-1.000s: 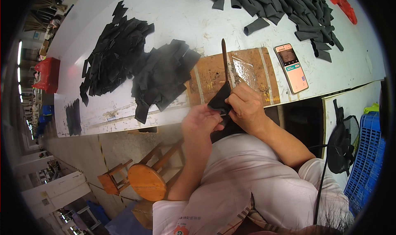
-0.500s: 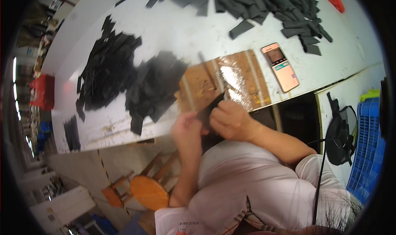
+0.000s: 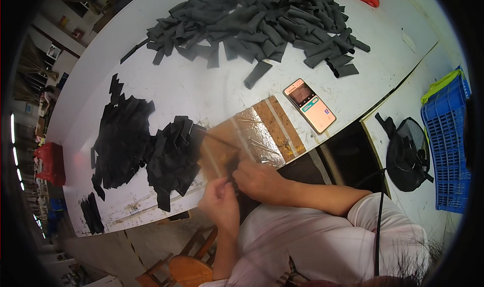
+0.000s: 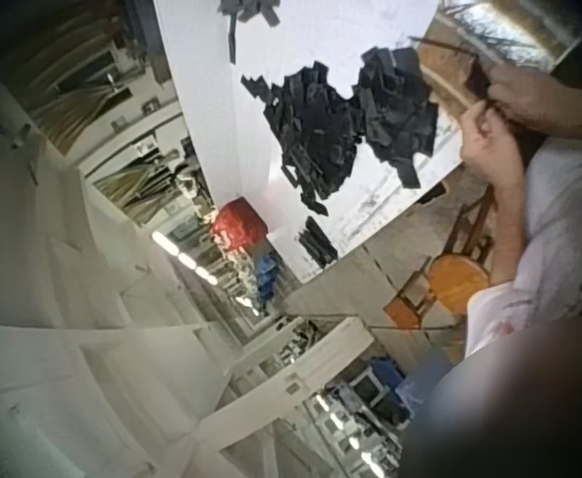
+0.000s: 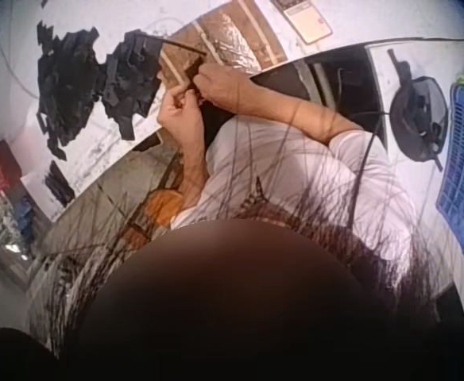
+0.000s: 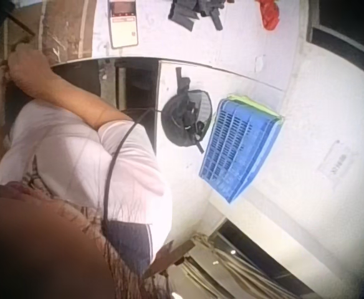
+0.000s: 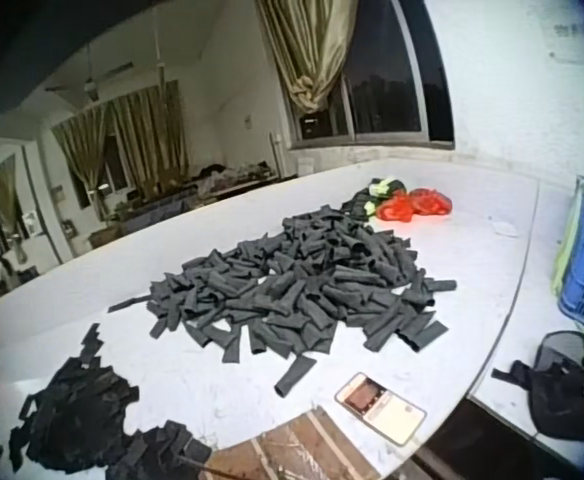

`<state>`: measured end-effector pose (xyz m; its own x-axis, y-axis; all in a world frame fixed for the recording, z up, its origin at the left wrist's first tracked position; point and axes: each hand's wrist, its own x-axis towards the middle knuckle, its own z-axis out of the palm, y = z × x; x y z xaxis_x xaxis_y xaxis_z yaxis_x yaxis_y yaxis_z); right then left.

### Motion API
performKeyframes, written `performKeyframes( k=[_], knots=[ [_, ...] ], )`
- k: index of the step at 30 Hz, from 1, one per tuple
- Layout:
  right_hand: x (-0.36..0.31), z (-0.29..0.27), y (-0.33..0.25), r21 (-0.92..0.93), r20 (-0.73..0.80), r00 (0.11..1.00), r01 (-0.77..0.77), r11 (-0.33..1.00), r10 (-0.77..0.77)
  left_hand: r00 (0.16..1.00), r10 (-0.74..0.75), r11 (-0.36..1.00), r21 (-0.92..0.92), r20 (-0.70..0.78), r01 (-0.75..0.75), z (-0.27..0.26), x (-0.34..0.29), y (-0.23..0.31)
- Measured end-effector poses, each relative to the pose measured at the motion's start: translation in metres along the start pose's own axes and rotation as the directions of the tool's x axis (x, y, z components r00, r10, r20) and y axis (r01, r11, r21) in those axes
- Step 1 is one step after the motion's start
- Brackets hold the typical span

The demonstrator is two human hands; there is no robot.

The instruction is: Applying liquid adhesive from a plastic bottle to small black foam components and pressing them together for assembly.

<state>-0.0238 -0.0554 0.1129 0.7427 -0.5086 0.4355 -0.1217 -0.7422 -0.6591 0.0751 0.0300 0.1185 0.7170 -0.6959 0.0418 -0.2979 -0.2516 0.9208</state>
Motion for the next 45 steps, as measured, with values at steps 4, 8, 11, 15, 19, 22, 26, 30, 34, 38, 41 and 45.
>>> performKeyframes(
  k=[4, 8, 11, 15, 19, 22, 26, 30, 34, 38, 41, 45],
  knots=[
    [0.005, 0.010, 0.014, 0.083, -0.117, 0.991, -0.049, 0.995, 0.058, 0.926, -0.354, 0.781, -0.504, 0.131, 0.370, -0.005, 0.011, 0.016],
    [0.012, -0.005, 0.019, 0.610, 0.128, 0.951, -0.298, 0.734, 0.280, 0.780, -0.169, 0.248, -0.740, 0.603, 0.625, -0.023, 0.019, 0.022],
    [0.013, -0.005, 0.017, 0.724, 0.690, 0.655, -0.628, -0.284, 0.308, 0.898, -0.268, 0.661, -0.611, 0.350, 0.435, -0.014, 0.015, 0.012],
    [0.015, -0.001, 0.004, 0.752, 0.658, 0.702, -0.628, -0.198, 0.272, 0.995, 0.002, 0.965, -0.260, -0.104, -0.029, 0.002, 0.010, -0.005],
    [0.015, 0.004, 0.017, 0.731, 0.577, 0.695, -0.673, 0.108, 0.430, 0.990, -0.139, 0.905, -0.405, 0.014, 0.133, -0.002, 0.015, 0.005],
    [0.011, -0.001, 0.020, 0.775, 0.580, 0.694, -0.632, -0.026, 0.426, 0.913, -0.258, 0.578, -0.706, 0.318, 0.409, -0.011, 0.014, 0.008],
    [0.015, -0.010, 0.005, 0.934, 0.351, 0.922, -0.357, 0.012, 0.166, 0.718, 0.005, 0.107, -0.714, 0.696, 0.692, -0.026, 0.005, 0.026],
    [0.023, -0.020, 0.015, 0.966, 0.202, 0.967, -0.223, 0.127, 0.157, 0.937, -0.005, 0.835, -0.514, 0.350, 0.197, -0.015, 0.006, 0.048],
    [0.045, -0.038, -0.004, 0.877, 0.099, 0.982, -0.164, 0.453, 0.163, 0.945, 0.285, 0.904, -0.283, -0.163, -0.321, 0.004, 0.006, 0.051],
    [0.060, -0.067, -0.016, 0.594, 0.105, 0.986, -0.167, 0.787, 0.130, 0.781, 0.544, 0.824, 0.016, -0.307, -0.567, 0.004, 0.024, 0.067],
    [0.073, -0.083, -0.027, 0.748, 0.243, 0.932, -0.357, 0.560, 0.271, 0.974, 0.187, 0.797, -0.559, -0.131, -0.228, 0.000, 0.029, 0.079],
    [0.089, -0.094, -0.030, 0.753, 0.272, 0.940, -0.341, 0.563, 0.205, 0.945, 0.201, 0.401, -0.902, 0.258, 0.160, -0.021, 0.056, 0.096]
  ],
)
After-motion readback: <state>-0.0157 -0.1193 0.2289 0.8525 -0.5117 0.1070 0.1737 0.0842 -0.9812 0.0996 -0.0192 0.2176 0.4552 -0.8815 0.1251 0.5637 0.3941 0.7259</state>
